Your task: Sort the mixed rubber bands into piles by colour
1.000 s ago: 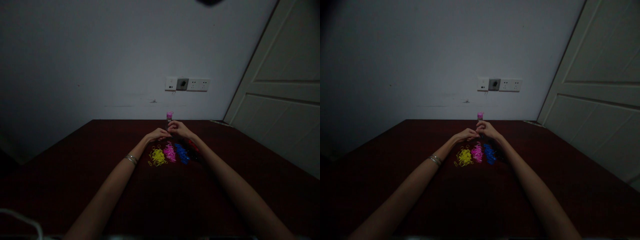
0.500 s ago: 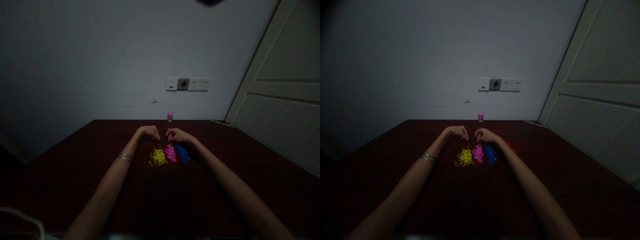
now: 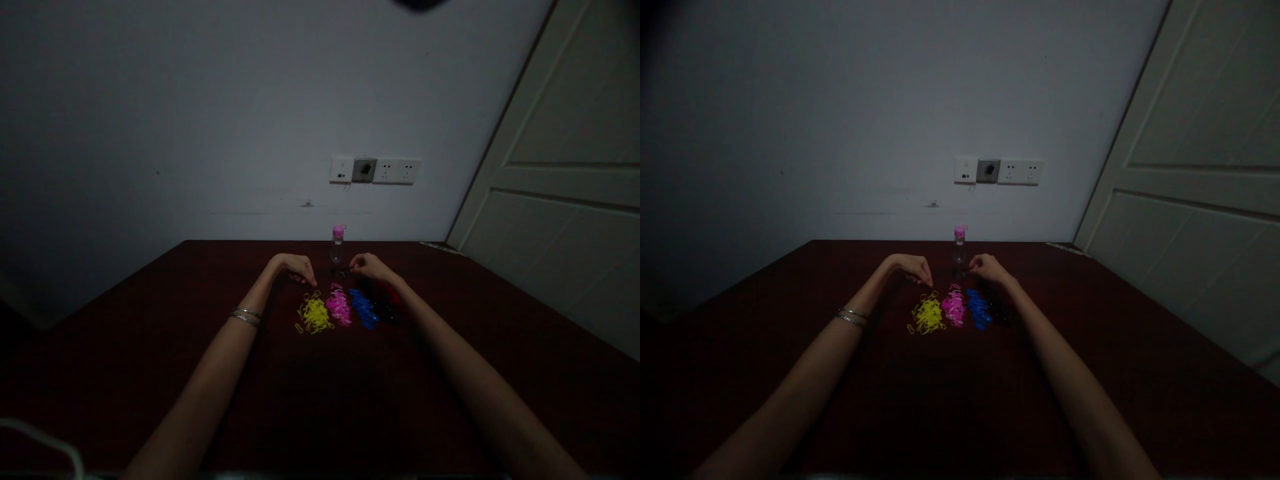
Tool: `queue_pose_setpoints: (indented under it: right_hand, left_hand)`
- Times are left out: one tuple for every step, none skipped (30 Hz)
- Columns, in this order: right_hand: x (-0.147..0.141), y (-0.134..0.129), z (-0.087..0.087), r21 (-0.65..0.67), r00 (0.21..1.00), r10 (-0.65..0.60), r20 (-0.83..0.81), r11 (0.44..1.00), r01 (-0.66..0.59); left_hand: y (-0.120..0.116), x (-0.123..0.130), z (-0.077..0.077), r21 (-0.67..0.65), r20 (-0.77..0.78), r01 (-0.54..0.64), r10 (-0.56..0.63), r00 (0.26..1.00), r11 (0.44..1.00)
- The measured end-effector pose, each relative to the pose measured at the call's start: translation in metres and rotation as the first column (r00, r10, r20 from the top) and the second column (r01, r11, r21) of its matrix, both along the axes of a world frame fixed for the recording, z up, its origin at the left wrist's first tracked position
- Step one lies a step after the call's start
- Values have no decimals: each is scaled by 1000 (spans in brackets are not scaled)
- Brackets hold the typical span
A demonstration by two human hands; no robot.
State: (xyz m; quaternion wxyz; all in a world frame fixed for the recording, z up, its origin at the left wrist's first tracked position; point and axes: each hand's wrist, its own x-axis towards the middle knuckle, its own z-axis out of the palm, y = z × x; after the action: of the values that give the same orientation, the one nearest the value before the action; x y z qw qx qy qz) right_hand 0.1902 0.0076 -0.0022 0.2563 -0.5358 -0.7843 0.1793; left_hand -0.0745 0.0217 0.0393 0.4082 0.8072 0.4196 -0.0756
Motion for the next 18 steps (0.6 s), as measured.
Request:
queue_pose_setpoints:
  right_hand:
    - [1, 0, -2, 4, 1000, -18, 17, 1000, 17]
    - [0, 1, -5, 3, 999, -27, 37, 1000, 27]
    - [-1, 0, -7, -2, 997, -33, 63, 999, 33]
    - [-3, 0, -9, -10, 995, -40, 96, 999, 42]
    - [-6, -2, -10, -15, 989, -56, 135, 998, 58]
    - [-9, -3, -11, -14, 981, -80, 177, 996, 83]
    - [-13, -5, -11, -6, 969, -111, 219, 993, 115]
    - [-16, -7, -11, 5, 955, -148, 258, 988, 152]
    - [-19, -10, -11, 18, 939, -182, 291, 983, 185]
    - [-21, -12, -11, 31, 925, -208, 317, 977, 209]
    - [-23, -14, -11, 44, 915, -225, 335, 974, 223]
    - [-24, -16, -11, 53, 909, -231, 347, 973, 226]
    - [-25, -17, -11, 60, 906, -229, 355, 973, 223]
    - [-25, -18, -10, 65, 906, -226, 358, 974, 218]
    - [-25, -18, -10, 66, 907, -222, 358, 975, 213]
    - [-25, -18, -10, 64, 908, -219, 357, 976, 210]
    - [-25, -18, -9, 58, 910, -214, 356, 977, 207]
    - [-24, -18, -9, 50, 911, -210, 354, 977, 206]
  left_hand:
    - [2, -1, -1, 19, 39, -16, 15, 999, 1000]
    - [5, -2, -3, 43, 81, -33, 29, 996, 999]
    - [7, -3, -5, 68, 123, -48, 39, 992, 997]
    - [9, -4, -7, 92, 158, -62, 47, 986, 994]
    - [11, -4, -9, 116, 186, -77, 54, 981, 990]
    - [12, -5, -12, 137, 208, -91, 61, 976, 986]
    - [13, -5, -13, 152, 222, -106, 70, 972, 983]
    - [13, -5, -15, 160, 230, -119, 80, 970, 980]
    - [13, -5, -16, 162, 233, -130, 90, 968, 978]
    - [13, -5, -17, 161, 235, -139, 98, 967, 977]
    - [13, -5, -18, 158, 237, -145, 105, 966, 977]
    - [12, -5, -18, 157, 240, -152, 112, 964, 976]
    - [11, -5, -18, 156, 245, -158, 117, 963, 975]
    - [10, -4, -18, 156, 252, -163, 120, 960, 974]
    - [10, -4, -18, 155, 258, -166, 123, 958, 974]
    - [9, -4, -18, 152, 263, -168, 124, 957, 974]
    - [9, -4, -18, 150, 269, -169, 124, 955, 974]
    - [9, -4, -19, 150, 273, -171, 125, 954, 974]
